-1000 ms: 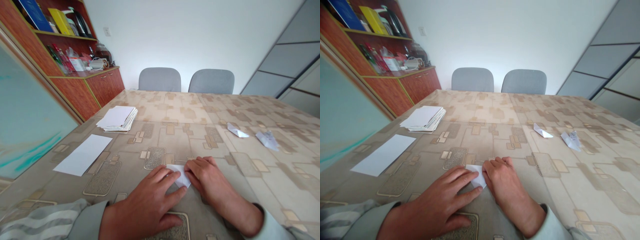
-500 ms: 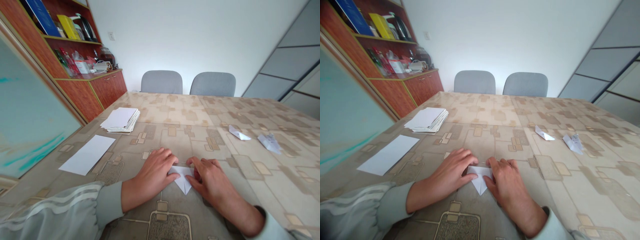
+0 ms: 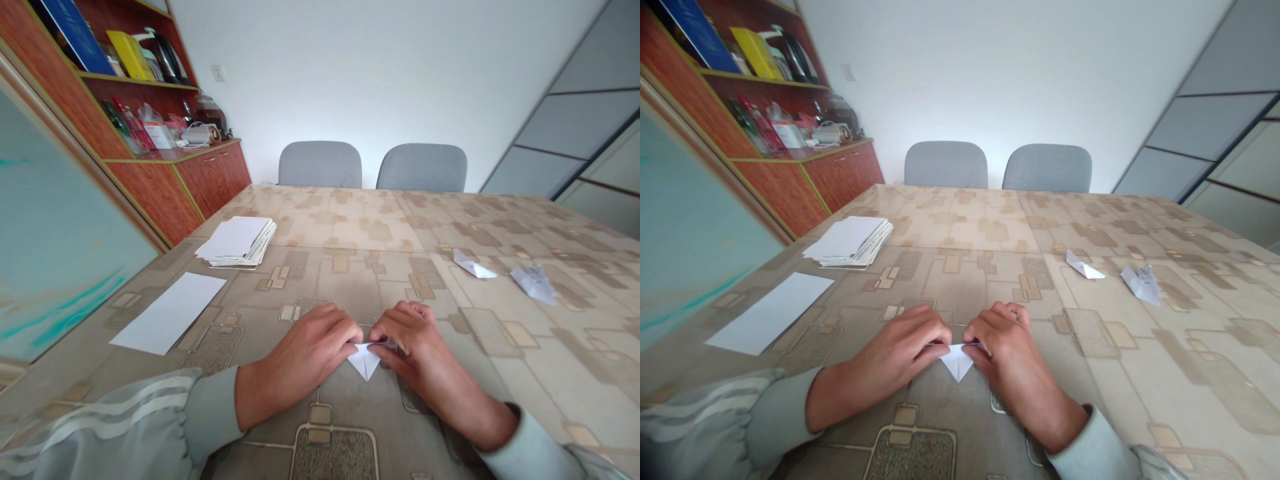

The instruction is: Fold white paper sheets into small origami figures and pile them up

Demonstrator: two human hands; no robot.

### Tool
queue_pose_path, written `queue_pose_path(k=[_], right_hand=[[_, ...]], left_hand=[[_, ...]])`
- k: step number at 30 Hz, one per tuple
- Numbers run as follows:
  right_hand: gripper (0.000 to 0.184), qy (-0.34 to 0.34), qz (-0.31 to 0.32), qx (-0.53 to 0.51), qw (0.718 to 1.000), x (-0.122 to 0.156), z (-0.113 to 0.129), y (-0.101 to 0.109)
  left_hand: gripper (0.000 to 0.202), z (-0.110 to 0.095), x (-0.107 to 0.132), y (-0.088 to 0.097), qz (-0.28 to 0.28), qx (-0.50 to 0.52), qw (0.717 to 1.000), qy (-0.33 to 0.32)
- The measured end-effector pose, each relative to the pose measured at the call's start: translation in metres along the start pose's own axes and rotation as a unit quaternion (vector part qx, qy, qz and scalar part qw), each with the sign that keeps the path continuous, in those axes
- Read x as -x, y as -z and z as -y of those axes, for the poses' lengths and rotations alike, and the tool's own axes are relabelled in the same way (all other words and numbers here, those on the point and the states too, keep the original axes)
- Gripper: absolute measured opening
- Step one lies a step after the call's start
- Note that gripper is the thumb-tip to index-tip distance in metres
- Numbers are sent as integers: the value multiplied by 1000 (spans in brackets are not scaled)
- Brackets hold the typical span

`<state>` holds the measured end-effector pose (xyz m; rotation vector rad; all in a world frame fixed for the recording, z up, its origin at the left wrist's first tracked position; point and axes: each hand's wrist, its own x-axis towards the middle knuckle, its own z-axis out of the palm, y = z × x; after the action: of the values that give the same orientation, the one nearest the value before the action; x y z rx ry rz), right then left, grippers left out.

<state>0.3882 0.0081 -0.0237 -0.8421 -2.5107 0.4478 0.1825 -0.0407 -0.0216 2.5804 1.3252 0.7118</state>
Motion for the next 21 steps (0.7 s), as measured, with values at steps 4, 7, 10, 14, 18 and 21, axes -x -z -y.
queue_pose_path(k=[4,7,10,14,18,21], right_hand=[[19,47,-74,70,994,-1,6,9],[26,76,-35,127,988,-2,8,8],[25,85,31,138,986,-2,6,3],[18,64,67,95,991,-1,2,2],[10,36,74,23,996,2,-6,4],[10,1,70,-25,997,3,-13,4]], left_hand=[[27,-2,1,9,-30,-117,990,-74],[30,-1,3,4,-11,-168,984,-66],[35,2,4,-6,33,-175,983,-52],[30,4,6,-12,73,-126,989,2],[21,3,8,-8,78,-68,993,60],[19,3,7,-5,66,-28,994,84]])
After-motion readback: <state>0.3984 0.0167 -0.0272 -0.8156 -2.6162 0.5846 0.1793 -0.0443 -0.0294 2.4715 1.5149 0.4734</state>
